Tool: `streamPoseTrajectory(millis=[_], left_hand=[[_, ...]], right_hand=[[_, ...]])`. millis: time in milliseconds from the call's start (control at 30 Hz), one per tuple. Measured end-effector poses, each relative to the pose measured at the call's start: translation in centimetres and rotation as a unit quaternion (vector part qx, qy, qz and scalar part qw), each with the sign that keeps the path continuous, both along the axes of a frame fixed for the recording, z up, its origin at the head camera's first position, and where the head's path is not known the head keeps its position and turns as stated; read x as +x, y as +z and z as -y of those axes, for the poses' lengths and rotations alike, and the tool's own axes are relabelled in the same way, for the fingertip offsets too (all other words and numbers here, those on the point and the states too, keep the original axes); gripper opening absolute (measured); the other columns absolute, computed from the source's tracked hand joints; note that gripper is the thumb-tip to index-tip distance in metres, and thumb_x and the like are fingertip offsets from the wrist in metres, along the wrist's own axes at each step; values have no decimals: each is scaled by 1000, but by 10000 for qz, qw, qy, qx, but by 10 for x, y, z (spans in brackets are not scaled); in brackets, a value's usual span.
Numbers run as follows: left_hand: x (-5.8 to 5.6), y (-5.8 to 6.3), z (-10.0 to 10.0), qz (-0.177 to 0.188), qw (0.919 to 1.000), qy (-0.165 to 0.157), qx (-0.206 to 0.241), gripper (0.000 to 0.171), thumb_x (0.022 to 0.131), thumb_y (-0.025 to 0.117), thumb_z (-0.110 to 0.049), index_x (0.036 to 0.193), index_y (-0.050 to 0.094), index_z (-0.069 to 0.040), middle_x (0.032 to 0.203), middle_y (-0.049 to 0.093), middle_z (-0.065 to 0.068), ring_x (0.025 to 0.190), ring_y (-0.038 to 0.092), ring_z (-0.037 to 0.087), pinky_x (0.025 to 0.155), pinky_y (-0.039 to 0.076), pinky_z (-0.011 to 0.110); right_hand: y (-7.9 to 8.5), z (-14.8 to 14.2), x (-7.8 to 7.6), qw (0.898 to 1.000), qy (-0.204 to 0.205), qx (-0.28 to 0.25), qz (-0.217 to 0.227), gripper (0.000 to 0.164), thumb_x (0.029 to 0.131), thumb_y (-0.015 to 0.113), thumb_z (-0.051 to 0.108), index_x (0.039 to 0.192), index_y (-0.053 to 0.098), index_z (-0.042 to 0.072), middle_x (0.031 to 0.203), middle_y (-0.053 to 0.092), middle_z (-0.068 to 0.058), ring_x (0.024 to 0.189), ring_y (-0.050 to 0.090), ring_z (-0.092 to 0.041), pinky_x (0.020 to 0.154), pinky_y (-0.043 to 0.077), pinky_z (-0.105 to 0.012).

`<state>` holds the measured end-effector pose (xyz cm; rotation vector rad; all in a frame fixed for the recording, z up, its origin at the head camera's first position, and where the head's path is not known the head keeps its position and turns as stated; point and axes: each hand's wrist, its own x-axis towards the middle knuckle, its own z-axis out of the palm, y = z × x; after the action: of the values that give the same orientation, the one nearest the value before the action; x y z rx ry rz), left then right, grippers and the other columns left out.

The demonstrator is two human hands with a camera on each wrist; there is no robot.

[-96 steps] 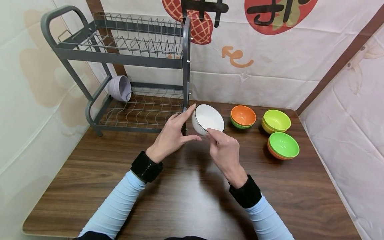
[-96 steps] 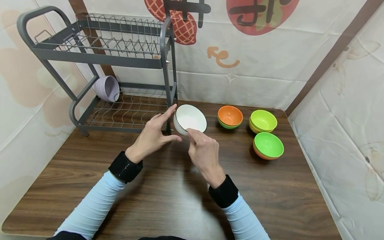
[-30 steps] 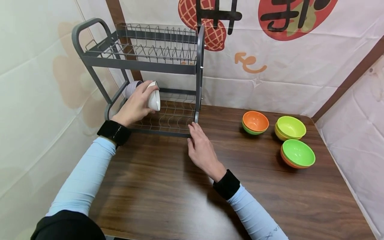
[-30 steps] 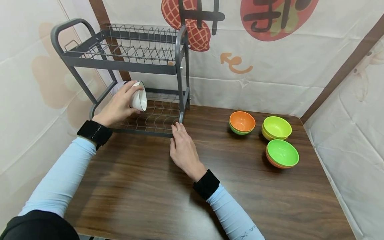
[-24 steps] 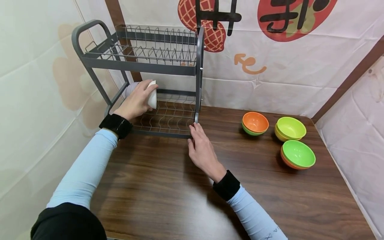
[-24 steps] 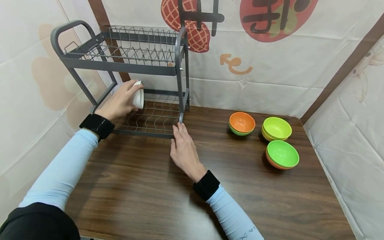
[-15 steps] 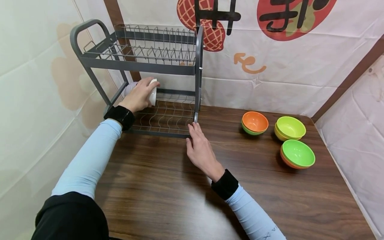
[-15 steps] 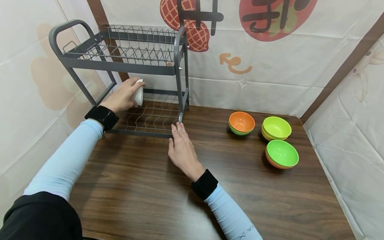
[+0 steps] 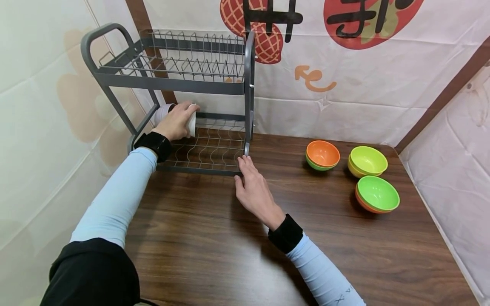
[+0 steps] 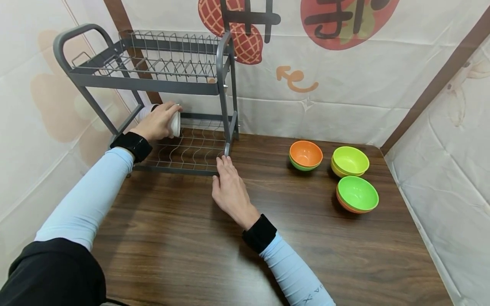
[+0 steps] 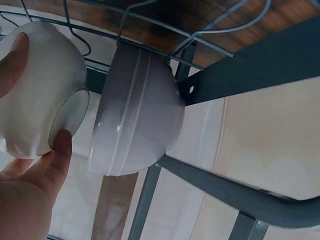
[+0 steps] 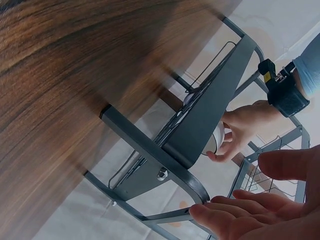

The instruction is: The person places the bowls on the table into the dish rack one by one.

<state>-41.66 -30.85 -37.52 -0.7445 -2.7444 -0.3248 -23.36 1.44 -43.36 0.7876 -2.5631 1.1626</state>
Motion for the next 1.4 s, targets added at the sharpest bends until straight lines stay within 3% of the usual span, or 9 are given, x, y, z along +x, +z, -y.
streamPoseTrajectory(millis=[467, 667, 933, 1067, 1267, 1400], left_hand=[[-9, -4, 4, 524, 9977, 343, 259, 97, 61, 94, 13, 144, 45, 1, 149, 44, 28, 128, 48, 47, 110, 39, 60], [-12, -5, 5, 693, 9964, 444, 224, 96, 63, 93, 13, 144, 42, 2, 146, 45, 29, 127, 48, 45, 110, 40, 59], [-16, -5, 6, 661, 9957, 642, 15, 94, 63, 93, 11, 142, 42, 2, 138, 50, 30, 117, 53, 46, 99, 45, 62], [-18, -5, 7, 587, 9951, 775, -157, 94, 63, 96, 5, 140, 43, 1, 137, 50, 29, 126, 48, 48, 98, 40, 66], [-17, -5, 6, 502, 9945, 876, -264, 93, 62, 97, 4, 137, 43, 0, 147, 47, 30, 139, 32, 56, 111, 29, 71], [-17, -4, 7, 399, 9963, 700, -288, 93, 61, 98, 4, 135, 42, 3, 142, 48, 31, 134, 38, 56, 117, 25, 64]], right_hand=[[-1, -1, -1, 10000, 40, -14, 50, 54, 108, 55, 8, 158, 40, -5, 165, 35, -23, 156, 26, -28, 123, 27, -39], [-2, -1, -2, 10000, 21, -18, 81, 54, 109, 56, 7, 158, 40, -6, 165, 35, -22, 156, 26, -27, 124, 25, -37], [-3, -2, -2, 9999, 63, -91, 58, 54, 108, 56, 6, 158, 39, -6, 164, 36, -26, 156, 26, -30, 123, 26, -40], [-3, -2, -3, 9999, 35, -77, 104, 55, 108, 56, 7, 158, 39, -6, 165, 35, -24, 156, 26, -29, 124, 25, -39], [-2, -1, -3, 9997, 35, -144, 206, 56, 108, 57, 7, 160, 37, -4, 166, 33, -21, 156, 25, -28, 123, 25, -38], [-1, -1, -4, 9996, 48, -173, 212, 56, 108, 56, 7, 160, 37, -4, 166, 33, -21, 156, 25, -27, 123, 24, -38]])
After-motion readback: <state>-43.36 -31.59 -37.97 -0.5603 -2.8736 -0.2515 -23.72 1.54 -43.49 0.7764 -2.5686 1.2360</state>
